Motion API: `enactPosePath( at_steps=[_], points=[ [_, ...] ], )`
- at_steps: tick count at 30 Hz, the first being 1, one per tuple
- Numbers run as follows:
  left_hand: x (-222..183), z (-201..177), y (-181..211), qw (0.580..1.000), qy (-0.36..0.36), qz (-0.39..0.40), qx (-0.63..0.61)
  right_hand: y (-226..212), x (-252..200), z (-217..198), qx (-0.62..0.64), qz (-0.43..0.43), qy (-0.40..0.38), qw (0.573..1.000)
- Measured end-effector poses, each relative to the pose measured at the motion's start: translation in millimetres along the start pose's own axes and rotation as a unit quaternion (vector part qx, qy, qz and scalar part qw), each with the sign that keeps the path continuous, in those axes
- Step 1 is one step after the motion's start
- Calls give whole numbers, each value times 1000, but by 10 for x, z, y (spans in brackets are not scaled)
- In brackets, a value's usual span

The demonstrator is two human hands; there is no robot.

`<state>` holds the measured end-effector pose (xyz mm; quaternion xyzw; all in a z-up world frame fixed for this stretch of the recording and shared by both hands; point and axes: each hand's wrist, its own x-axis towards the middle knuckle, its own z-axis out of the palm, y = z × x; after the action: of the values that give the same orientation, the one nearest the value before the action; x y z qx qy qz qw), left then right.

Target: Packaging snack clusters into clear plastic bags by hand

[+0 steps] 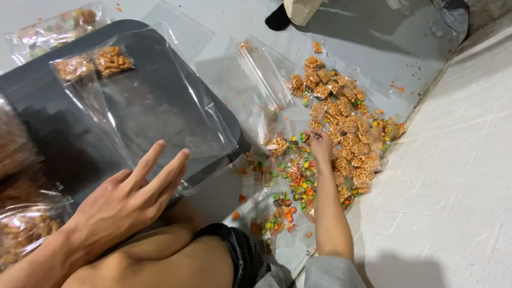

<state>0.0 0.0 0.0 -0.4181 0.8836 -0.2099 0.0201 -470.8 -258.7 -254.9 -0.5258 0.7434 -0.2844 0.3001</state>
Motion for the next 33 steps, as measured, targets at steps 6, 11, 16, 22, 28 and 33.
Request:
enactPosePath(
  at_steps=[6,11,16,22,28,33],
  points=[
    [30,66,30,1000,-20,-2,-12,131,374,145,-232,-145,-28,961],
    [52,106,46,998,-54,-6,-22,344,738,325,-310,-17,-112,944],
    [45,118,61,999,-38,-20,-13,215,602,218,-283,-116,-31,952],
    [10,170,83,998,-47,-21,-23,221,675,166,-215,27,-13,976],
    [4,162,88,998,-43,-20,-33,72,756,227,-187,61,-12,980],
    [24,165,91,999,-26,-41,-22,13,731,267,-169,59,-13,984]
  ],
)
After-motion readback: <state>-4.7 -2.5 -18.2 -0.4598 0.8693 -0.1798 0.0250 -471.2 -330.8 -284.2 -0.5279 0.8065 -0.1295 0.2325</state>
